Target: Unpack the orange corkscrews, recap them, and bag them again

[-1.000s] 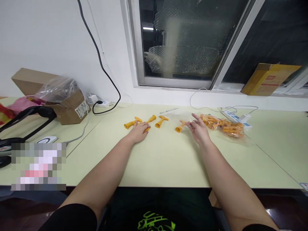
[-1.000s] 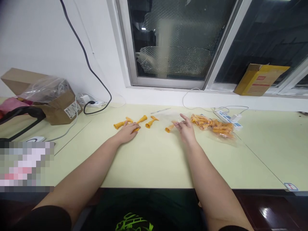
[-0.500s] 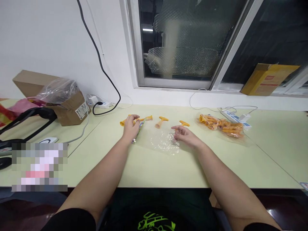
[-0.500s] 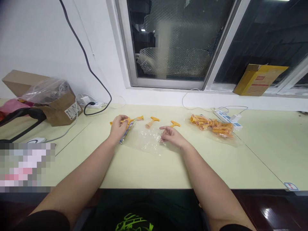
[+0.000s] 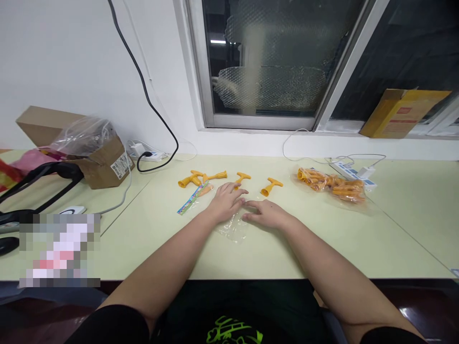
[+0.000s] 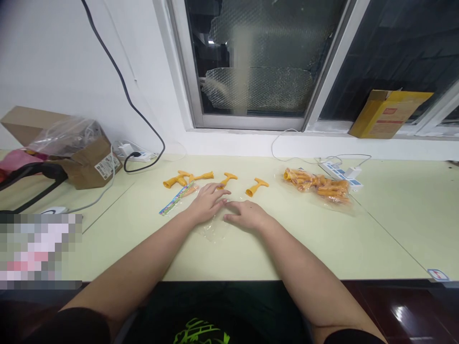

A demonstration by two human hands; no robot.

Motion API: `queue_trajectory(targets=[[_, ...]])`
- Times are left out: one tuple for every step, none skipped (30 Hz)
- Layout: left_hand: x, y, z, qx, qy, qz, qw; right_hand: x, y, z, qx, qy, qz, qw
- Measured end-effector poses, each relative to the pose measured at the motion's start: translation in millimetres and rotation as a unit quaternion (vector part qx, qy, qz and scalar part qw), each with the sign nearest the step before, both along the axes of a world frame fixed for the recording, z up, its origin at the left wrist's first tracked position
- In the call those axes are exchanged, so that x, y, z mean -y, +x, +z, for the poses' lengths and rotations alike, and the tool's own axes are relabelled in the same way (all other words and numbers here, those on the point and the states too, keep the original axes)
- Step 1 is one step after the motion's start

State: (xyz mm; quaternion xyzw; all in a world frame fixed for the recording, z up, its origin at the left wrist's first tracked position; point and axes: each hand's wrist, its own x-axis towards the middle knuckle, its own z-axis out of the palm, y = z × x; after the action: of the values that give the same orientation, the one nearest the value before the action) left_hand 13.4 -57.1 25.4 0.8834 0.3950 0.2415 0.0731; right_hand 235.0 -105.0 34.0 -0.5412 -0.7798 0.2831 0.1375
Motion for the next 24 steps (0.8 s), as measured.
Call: queue_trajectory(targets=[[-3.3, 3.5, -2.2, -0.006, 0.004, 0.013, 1.000, 0.6, -0.7, -0.9, 0.007, 0.005, 0.010, 1.000], [-7.2, 5.9, -4.3, -0.014, 0.004, 0.030, 0.999, 1.1, -0.9, -2.0, 0.005, 0.009, 0.024, 1.000], [-11.5, 7.1, -6.3, -0.023, 0.001, 0.050, 0.999, 1.4, -0.6, -2.9, -0.007, 0.011, 0.038, 0.999], [-15.5, 7.4, -8.1, -0.034, -0.003, 0.072, 0.997, 1.4, -0.1, -3.6, -0.024, 0.010, 0.054, 0.998], [-18.8, 7.0, -9.7, -0.046, -0.009, 0.093, 0.995, 1.0, 0.9, -4.0, -0.044, 0.009, 0.067, 0.997], [-21.4, 6.1, -11.0, -0.057, -0.017, 0.112, 0.992, 0.0, 2.2, -4.1, -0.063, 0.012, 0.073, 0.995], [-23.1, 5.0, -12.1, -0.068, -0.025, 0.123, 0.990, -1.6, 3.9, -3.9, -0.080, 0.023, 0.070, 0.994], [-24.0, 4.0, -12.9, -0.077, -0.033, 0.126, 0.988, -3.9, 6.0, -3.6, -0.095, 0.044, 0.056, 0.993], [-24.2, 3.1, -13.4, -0.084, -0.041, 0.123, 0.988, -6.8, 8.6, -3.4, -0.107, 0.078, 0.032, 0.991], [-24.0, 2.7, -13.6, -0.089, -0.047, 0.117, 0.988, -10.3, 11.7, -3.5, -0.118, 0.122, 0.001, 0.985], [-23.8, 2.8, -13.6, -0.091, -0.049, 0.113, 0.988, -14.3, 15.1, -4.3, -0.125, 0.171, -0.035, 0.977], [-23.6, 3.3, -13.5, -0.090, -0.048, 0.113, 0.988, -18.6, 18.9, -5.8, -0.126, 0.215, -0.074, 0.966], [-23.7, 4.2, -13.3, -0.088, -0.045, 0.115, 0.988, -23.0, 22.8, -8.0, -0.120, 0.249, -0.112, 0.954], [-24.2, 5.4, -13.1, -0.086, -0.042, 0.119, 0.988, -27.3, 26.7, -10.8, -0.105, 0.266, -0.151, 0.946], [-25.0, 6.6, -13.0, -0.085, -0.043, 0.122, 0.988, -31.2, 30.4, -14.0, -0.084, 0.263, -0.188, 0.942], [-26.1, 7.7, -13.0, -0.085, -0.046, 0.123, 0.988, -34.7, 33.7, -17.3, -0.060, 0.243, -0.222, 0.943], [-27.2, 8.5, -13.0, -0.086, -0.050, 0.122, 0.988, -37.6, 36.6, -20.2, -0.034, 0.210, -0.248, 0.945], [-28.2, 9.0, -13.1, -0.086, -0.052, 0.120, 0.988, -39.8, 38.9, -22.4, -0.012, 0.172, -0.266, 0.948], [-28.9, 9.2, -13.1, -0.084, -0.049, 0.119, 0.988, -41.4, 40.5, -23.8, 0.005, 0.135, -0.273, 0.953], [-29.2, 9.1, -13.1, -0.080, -0.039, 0.119, 0.989, -42.2, 41.3, -24.1, 0.018, 0.102, -0.271, 0.957], [-29.2, 8.9, -13.0, -0.073, -0.024, 0.119, 0.990, -42.5, 41.4, -23.5, 0.027, 0.078, -0.265, 0.961], [-28.8, 8.7, -13.0, -0.065, -0.009, 0.117, 0.991, -42.1, 40.7, -22.1, 0.033, 0.061, -0.255, 0.965], [-28.2, 8.5, -12.8, -0.058, 0.003, 0.115, 0.992, -41.4, 39.4, -20.3, 0.038, 0.050, -0.243, 0.968], [-27.4, 8.4, -12.7, -0.051, 0.010, 0.111, 0.992, -40.3, 37.7, -18.3, 0.044, 0.044, -0.232, 0.971]])
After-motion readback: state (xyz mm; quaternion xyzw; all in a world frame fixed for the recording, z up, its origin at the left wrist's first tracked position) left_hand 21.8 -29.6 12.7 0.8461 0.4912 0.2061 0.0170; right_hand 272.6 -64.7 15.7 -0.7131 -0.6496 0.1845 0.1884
